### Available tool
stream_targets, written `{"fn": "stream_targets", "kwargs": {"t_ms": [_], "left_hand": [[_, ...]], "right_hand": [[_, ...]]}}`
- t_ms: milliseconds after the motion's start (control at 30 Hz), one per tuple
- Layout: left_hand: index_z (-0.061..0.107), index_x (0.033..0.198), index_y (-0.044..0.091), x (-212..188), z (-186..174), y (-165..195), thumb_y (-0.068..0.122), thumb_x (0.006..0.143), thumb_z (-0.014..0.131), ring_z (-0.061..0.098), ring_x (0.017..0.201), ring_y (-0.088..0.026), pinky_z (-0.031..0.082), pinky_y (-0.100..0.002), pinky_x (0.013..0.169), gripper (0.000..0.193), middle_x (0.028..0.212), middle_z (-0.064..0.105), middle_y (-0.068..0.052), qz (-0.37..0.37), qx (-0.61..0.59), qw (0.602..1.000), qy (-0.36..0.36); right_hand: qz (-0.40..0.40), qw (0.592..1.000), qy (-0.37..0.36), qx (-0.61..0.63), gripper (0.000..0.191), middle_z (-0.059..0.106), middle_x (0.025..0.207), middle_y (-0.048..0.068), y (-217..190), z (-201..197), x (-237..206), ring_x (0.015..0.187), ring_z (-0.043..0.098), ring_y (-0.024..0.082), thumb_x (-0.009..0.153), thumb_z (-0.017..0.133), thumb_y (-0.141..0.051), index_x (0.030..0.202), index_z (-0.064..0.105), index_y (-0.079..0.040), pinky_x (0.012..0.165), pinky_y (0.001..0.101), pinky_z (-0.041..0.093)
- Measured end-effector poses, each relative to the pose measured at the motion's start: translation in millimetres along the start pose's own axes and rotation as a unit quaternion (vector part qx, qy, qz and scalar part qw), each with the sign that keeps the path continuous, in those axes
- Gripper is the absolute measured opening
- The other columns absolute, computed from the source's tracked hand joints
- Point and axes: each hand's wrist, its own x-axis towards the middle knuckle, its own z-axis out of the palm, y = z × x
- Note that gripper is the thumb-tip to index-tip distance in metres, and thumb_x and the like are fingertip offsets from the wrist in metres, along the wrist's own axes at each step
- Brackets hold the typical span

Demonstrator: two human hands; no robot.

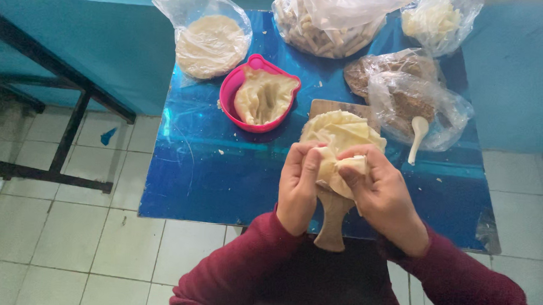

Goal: The person stretches and thins a piece of dough by hand, pulling and spreading it over a small wooden paddle on the table. They then use a knife to cut the stretched dough into smaller pieces and fold and stack the cut pieces on the paddle.

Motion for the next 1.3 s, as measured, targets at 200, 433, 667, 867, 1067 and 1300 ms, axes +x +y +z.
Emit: {"fn": "stream_targets", "kwargs": {"t_ms": [200, 433, 667, 867, 1067, 1300], "left_hand": [[0.067, 0.121, 0.005, 23, -7, 37, 0.032, 0.104, 0.063, 0.062, 0.114, -0.012, 0.06, -0.03, 0.082, 0.032, 0.128, 0.06, -0.008, -0.01, 0.13, 0.984, -0.119], [0.055, 0.135, 0.003, 36, -29, 18, 0.024, 0.094, 0.076, 0.06, 0.115, -0.014, 0.054, -0.026, 0.091, 0.051, 0.127, 0.063, -0.016, -0.094, 0.14, 0.972, -0.164], [0.064, 0.116, 0.004, 24, -28, 15, 0.019, 0.088, 0.082, 0.066, 0.103, -0.021, 0.056, -0.034, 0.084, 0.037, 0.11, 0.067, -0.012, 0.021, 0.264, 0.964, -0.026], [0.065, 0.113, 0.008, 5, -8, 41, 0.025, 0.084, 0.085, 0.064, 0.103, -0.03, 0.054, -0.04, 0.089, 0.039, 0.109, 0.064, -0.01, 0.215, 0.431, 0.872, -0.088], [0.064, 0.126, 0.007, 1, -9, 39, 0.019, 0.09, 0.082, 0.065, 0.103, -0.029, 0.056, -0.039, 0.09, 0.041, 0.113, 0.064, -0.01, 0.25, 0.484, 0.824, -0.156], [0.071, 0.122, 0.011, 6, -21, 35, 0.007, 0.094, 0.075, 0.072, 0.092, -0.024, 0.059, -0.033, 0.081, 0.029, 0.102, 0.069, -0.006, 0.185, 0.412, 0.876, -0.168]], "right_hand": [[0.042, 0.984, -0.132, 0.111, 0.049, 0.073, 0.11, 0.007, 3, -13, 17, 0.096, 0.065, 0.01, 0.085, 0.077, -0.021, 0.128, 0.063, -0.001, 0.082, 0.0285, 0.056], [0.213, 0.871, -0.209, 0.389, 0.05, 0.073, 0.115, 0.01, 13, -44, 30, 0.097, 0.071, 0.015, 0.09, 0.07, -0.023, 0.135, 0.061, -0.001, 0.083, 0.0317, 0.057], [0.248, 0.911, -0.226, 0.24, 0.049, 0.074, 0.112, 0.01, 19, -40, 30, 0.094, 0.07, 0.014, 0.085, 0.078, -0.015, 0.128, 0.067, 0.006, 0.082, 0.032, 0.056], [0.244, 0.902, -0.22, 0.28, 0.042, 0.076, 0.108, 0.006, 22, -41, 28, 0.092, 0.071, 0.013, 0.085, 0.074, -0.013, 0.124, 0.069, 0.003, 0.079, 0.0324, 0.057], [0.198, 0.931, -0.229, 0.205, 0.034, 0.078, 0.107, 0.008, 31, -38, 23, 0.092, 0.07, 0.012, 0.089, 0.072, -0.011, 0.12, 0.074, 0.004, 0.08, 0.0309, 0.057], [0.166, 0.952, -0.157, 0.206, 0.037, 0.078, 0.112, 0.006, 31, -30, 22, 0.097, 0.072, 0.012, 0.089, 0.072, -0.011, 0.123, 0.071, 0.001, 0.084, 0.0296, 0.059]]}}
